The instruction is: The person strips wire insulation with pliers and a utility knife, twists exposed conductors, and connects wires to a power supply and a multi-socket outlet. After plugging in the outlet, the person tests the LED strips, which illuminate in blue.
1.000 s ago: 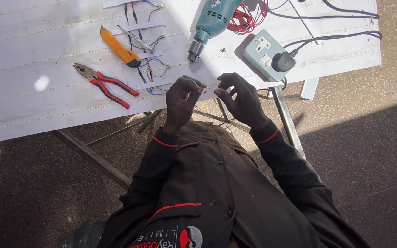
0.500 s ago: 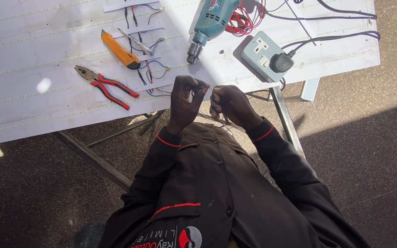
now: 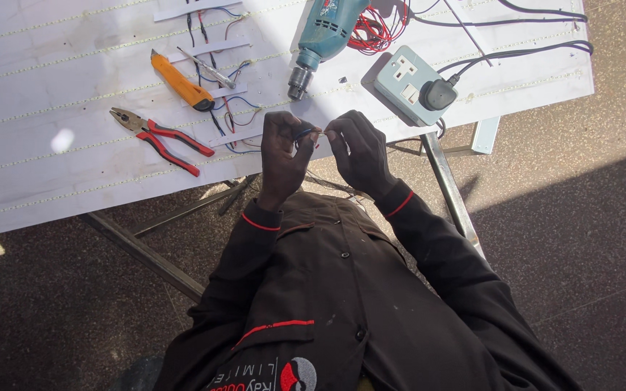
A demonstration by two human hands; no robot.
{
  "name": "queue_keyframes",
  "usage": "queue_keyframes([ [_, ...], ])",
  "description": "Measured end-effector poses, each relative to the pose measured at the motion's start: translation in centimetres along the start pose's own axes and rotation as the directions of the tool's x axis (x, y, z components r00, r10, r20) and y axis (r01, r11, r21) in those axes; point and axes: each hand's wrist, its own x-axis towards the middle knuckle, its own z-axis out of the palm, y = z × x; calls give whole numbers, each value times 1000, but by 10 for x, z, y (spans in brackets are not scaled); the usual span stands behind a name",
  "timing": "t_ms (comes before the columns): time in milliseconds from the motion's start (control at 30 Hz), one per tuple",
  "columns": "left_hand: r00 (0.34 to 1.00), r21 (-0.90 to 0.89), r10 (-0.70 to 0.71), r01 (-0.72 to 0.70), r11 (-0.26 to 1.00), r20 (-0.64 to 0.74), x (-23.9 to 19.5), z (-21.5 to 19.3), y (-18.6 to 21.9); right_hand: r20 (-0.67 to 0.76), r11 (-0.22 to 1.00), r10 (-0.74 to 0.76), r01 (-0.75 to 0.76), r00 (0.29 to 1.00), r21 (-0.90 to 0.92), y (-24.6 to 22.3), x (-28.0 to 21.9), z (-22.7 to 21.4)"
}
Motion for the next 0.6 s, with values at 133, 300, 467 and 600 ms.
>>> queue_keyframes([
  [133, 1000, 110, 17, -17, 994, 5, -4, 1, -2, 423, 334, 650, -737, 631, 587, 9, -16, 19],
  [300, 1000, 85, -8, 11, 996, -30, -1, -1, -2, 170, 869, 373, -407, 912, 281, 20, -16, -5],
  [467, 999, -9, -24, 24, 1000, -21, 4, -1, -10, 16, 968, -163, 163, 986, -193, 15, -6, -2],
  [600, 999, -26, -33, 32, 999, -31, 5, -1, -15, -1, 959, -223, 219, 975, -180, 19, 0, 3],
])
